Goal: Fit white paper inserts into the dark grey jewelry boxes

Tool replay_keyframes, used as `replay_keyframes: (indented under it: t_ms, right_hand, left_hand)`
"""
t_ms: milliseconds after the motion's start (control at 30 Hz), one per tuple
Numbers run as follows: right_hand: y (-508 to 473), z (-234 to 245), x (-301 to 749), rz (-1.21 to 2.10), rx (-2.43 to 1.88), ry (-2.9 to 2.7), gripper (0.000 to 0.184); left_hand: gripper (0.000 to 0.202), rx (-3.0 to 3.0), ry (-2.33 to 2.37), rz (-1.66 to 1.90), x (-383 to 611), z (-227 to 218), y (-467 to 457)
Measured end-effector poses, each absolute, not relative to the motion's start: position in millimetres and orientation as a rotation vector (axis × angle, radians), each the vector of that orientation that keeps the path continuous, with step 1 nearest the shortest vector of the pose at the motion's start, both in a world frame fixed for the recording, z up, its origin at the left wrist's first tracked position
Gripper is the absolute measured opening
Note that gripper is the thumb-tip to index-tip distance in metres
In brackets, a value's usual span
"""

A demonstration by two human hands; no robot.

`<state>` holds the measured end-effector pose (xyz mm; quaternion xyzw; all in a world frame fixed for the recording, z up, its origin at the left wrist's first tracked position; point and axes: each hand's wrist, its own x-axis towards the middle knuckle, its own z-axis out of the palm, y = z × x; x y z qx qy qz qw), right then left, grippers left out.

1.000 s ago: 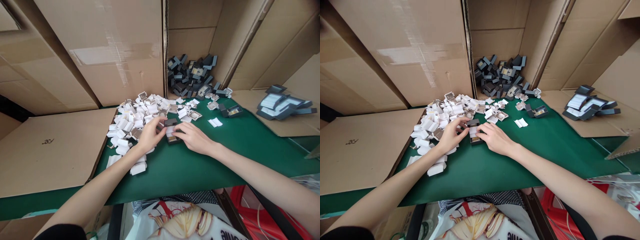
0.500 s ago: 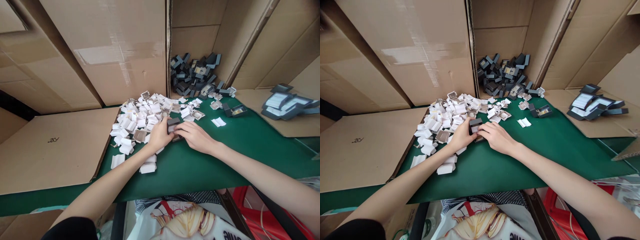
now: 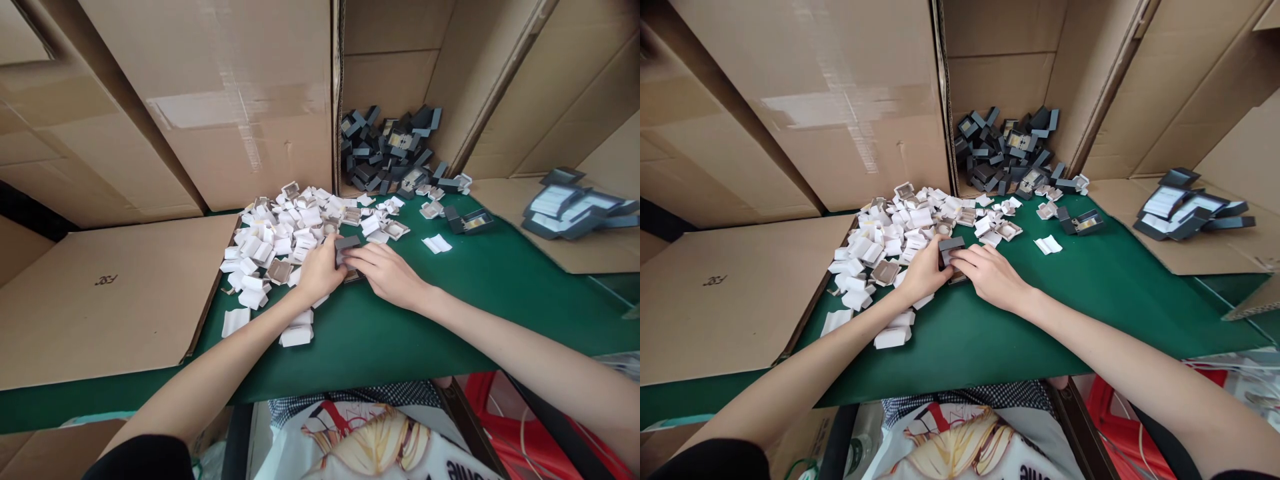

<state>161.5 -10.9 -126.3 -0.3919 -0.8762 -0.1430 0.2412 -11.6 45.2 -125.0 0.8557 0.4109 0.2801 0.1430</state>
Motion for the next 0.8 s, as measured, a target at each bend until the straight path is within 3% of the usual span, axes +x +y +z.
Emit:
replay_keyframes:
  t_ms: [367, 800]
  right_hand:
    - [-7.5, -126.4, 167.1, -0.413, -1.034, -2.455, 0.032]
    - [-9.1, -127.3, 164.8, -0.539, -1.080, -2.510, 0.037]
  left_hand:
    - [0.043, 2.478, 1.154, 0.804, -14.2, -126.9, 46.2]
    - [0.044, 2.490, 1.159, 0.820, -14.6, -127.5, 45.8]
